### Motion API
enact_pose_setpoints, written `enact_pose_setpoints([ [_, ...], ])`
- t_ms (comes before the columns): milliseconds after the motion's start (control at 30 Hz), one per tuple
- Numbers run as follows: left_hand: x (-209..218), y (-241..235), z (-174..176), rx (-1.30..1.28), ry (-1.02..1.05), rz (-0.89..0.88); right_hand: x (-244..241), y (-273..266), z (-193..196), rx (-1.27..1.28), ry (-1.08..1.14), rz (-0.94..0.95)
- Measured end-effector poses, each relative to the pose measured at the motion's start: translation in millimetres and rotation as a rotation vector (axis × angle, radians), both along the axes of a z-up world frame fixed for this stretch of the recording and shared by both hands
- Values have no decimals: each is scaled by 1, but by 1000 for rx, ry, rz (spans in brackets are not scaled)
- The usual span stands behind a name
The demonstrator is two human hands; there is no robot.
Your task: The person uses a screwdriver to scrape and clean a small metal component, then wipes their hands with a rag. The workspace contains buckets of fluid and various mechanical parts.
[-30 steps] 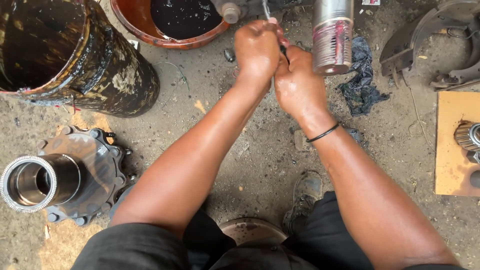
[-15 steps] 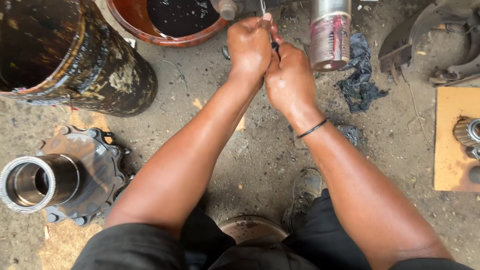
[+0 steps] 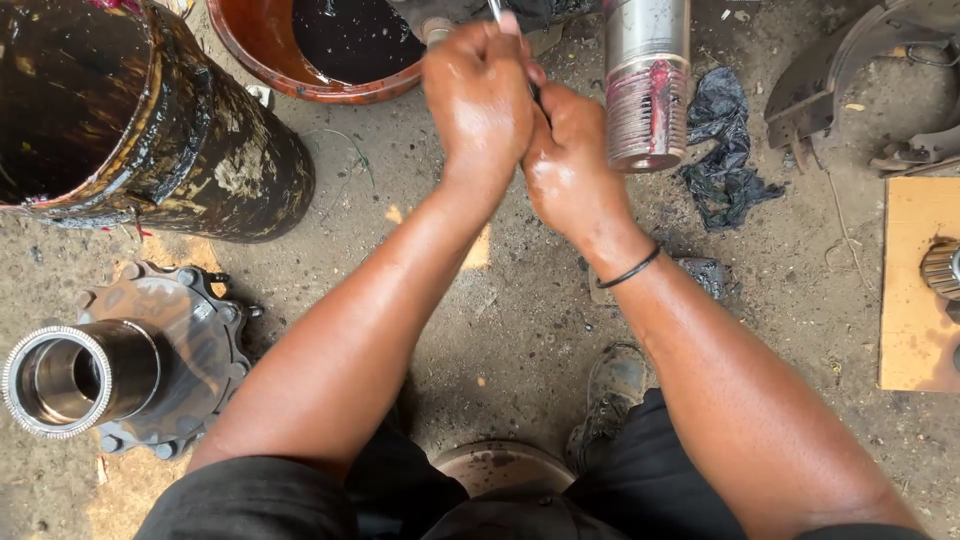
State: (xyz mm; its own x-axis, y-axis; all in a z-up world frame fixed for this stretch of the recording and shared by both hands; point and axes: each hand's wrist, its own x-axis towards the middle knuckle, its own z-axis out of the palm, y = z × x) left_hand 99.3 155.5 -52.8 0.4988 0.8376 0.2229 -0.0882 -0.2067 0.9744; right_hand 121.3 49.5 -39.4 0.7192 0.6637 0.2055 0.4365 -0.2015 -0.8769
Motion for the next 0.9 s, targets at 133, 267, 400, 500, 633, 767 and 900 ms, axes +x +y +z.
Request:
enact_pose_setpoints([
  [133, -5, 14, -4, 28, -91, -75, -5, 5, -3, 0, 47, -15],
  [267, -2, 14, -15, -139, -39, -225, -9, 0, -3, 11, -70, -9],
  [400, 4, 9, -25, -374, -3, -288, -12, -10, -4, -180, 55, -121],
  [500, 6, 10, -21, -458, 44, -338, -12, -11, 1, -219, 115, -139],
  [633, 5, 11, -9, -360, -114, -249, -4, -4, 7, 23, 46, 37],
  [767, -5, 22, -7, -180, -213, -231, -3, 8, -2, 33, 89, -3],
  [900, 2, 17, -25, -254, -65, -236, -5, 1, -17, -143, -95, -105],
])
